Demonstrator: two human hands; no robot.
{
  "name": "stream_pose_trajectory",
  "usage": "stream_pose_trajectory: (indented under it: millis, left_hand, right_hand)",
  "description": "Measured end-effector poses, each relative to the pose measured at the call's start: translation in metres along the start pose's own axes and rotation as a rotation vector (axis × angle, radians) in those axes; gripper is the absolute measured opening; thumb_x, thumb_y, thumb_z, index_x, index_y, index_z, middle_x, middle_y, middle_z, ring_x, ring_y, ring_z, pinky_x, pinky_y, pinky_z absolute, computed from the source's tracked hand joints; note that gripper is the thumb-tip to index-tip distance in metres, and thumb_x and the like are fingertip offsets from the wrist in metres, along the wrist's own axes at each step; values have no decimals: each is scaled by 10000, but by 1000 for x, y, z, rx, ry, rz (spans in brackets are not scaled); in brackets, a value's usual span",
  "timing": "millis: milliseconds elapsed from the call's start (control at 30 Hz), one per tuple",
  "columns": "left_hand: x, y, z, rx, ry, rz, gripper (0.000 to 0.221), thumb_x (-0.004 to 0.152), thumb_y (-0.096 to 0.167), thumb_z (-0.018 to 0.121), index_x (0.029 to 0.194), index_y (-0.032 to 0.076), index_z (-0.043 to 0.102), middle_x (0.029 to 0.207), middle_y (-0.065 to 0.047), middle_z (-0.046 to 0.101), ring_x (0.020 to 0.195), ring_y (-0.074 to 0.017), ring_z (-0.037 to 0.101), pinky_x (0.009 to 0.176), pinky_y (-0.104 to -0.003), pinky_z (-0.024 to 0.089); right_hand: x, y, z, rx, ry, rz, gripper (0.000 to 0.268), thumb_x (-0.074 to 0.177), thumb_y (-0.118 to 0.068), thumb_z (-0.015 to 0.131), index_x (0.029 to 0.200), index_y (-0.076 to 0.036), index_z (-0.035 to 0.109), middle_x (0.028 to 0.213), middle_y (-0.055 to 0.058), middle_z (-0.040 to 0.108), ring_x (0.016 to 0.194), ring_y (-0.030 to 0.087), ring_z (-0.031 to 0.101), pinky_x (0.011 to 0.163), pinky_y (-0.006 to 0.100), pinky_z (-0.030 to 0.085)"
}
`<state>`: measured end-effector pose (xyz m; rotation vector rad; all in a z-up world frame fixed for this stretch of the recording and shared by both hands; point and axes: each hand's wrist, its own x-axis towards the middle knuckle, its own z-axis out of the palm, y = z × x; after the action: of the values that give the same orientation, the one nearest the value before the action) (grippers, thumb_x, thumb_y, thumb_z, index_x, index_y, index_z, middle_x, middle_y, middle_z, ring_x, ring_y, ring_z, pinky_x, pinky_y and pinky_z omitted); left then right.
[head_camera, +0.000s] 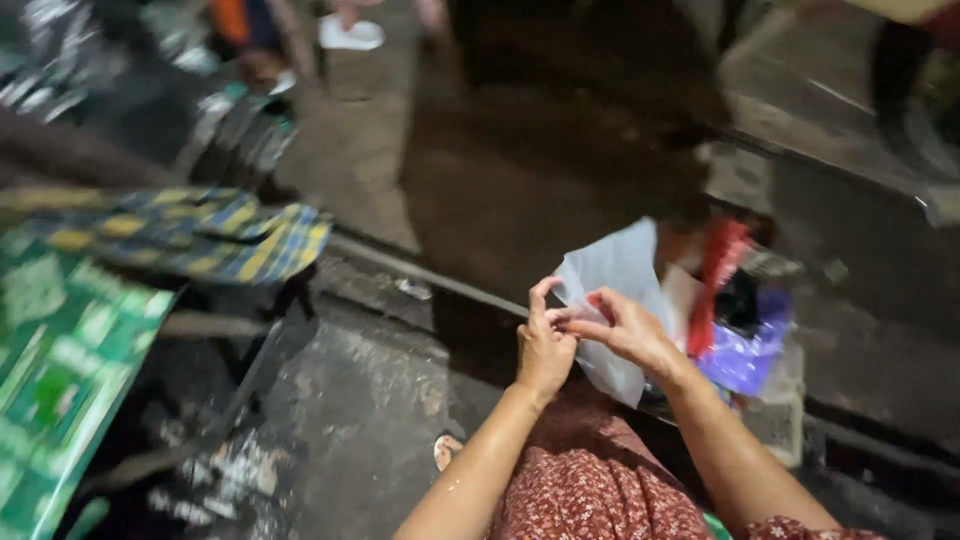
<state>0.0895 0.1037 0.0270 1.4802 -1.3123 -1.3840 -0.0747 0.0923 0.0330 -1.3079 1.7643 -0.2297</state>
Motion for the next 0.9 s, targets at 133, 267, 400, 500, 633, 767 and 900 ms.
stream_pose_trajectory:
  millis: [133, 267, 400, 500, 633, 767, 900]
  left_hand:
    - [-31, -56, -96, -147, 216, 21, 449, 864, -67, 596, 1229, 172, 489, 993, -189, 765, 835, -320, 765, 748, -345, 624]
    - [-74, -145, -195, 384, 345, 104, 354, 825, -24, 540, 818, 285, 712, 870, 37, 712, 891, -177, 716, 810, -303, 578]
    - [-128, -205, -261, 581, 504, -361, 197, 895, 378, 562, 934, 315, 744, 998, 28, 739, 973, -215, 729, 852, -384, 591]
    - [-218, -158, -317, 457, 578, -530, 640, 688, 177, 842, 1272, 220, 583, 1274, -97, 601, 1104, -392, 676, 988, -525, 548]
    - [-319, -174, -367, 336, 784, -595, 832, 672, 4, 549, 1399, 408, 542, 1555, 68, 414, 1316, -176, 551, 1079, -352, 462]
    - [-364, -161, -386, 307, 767, -753, 728, 767, 186, 625, 1439, 421, 473, 1540, 129, 424, 1235, -238, 609, 1033, -436, 495]
    - [-389, -94, -438, 4, 808, -807, 706, 914, 220, 639, 1535, 281, 310, 1247, 11, 640, 776, -93, 658, 569, -147, 610]
  right_hand:
    - [10, -44, 61, -1, -70, -52, 111, 827, -242, 636, 860, -222, 740, 684, -57, 773, 461, 152, 617, 574, 264, 467]
    - [1, -119, 135, -475, -116, -102, 276, 877, -454, 579, 983, -309, 789, 734, 68, 719, 858, 304, 730, 832, 430, 557]
    - [-31, -183, 258, -733, -319, -391, 301, 881, -451, 536, 954, -261, 758, 918, 77, 782, 988, 347, 735, 861, 462, 572]
    - [-79, -242, 312, -743, -510, -521, 353, 911, -515, 489, 857, -230, 690, 738, -81, 793, 878, 222, 763, 799, 388, 589]
    - [-134, -329, 326, -662, -528, -433, 185, 834, -239, 471, 813, -136, 624, 882, 70, 790, 777, 216, 768, 348, 422, 547]
    - [-131, -367, 340, -629, -850, -236, 170, 846, -375, 633, 904, -219, 670, 735, 8, 617, 746, 103, 567, 589, 329, 519]
    - [-33, -380, 379, -234, -1173, -624, 469, 836, -160, 728, 1298, -81, 712, 771, 14, 597, 638, 100, 464, 531, 252, 327]
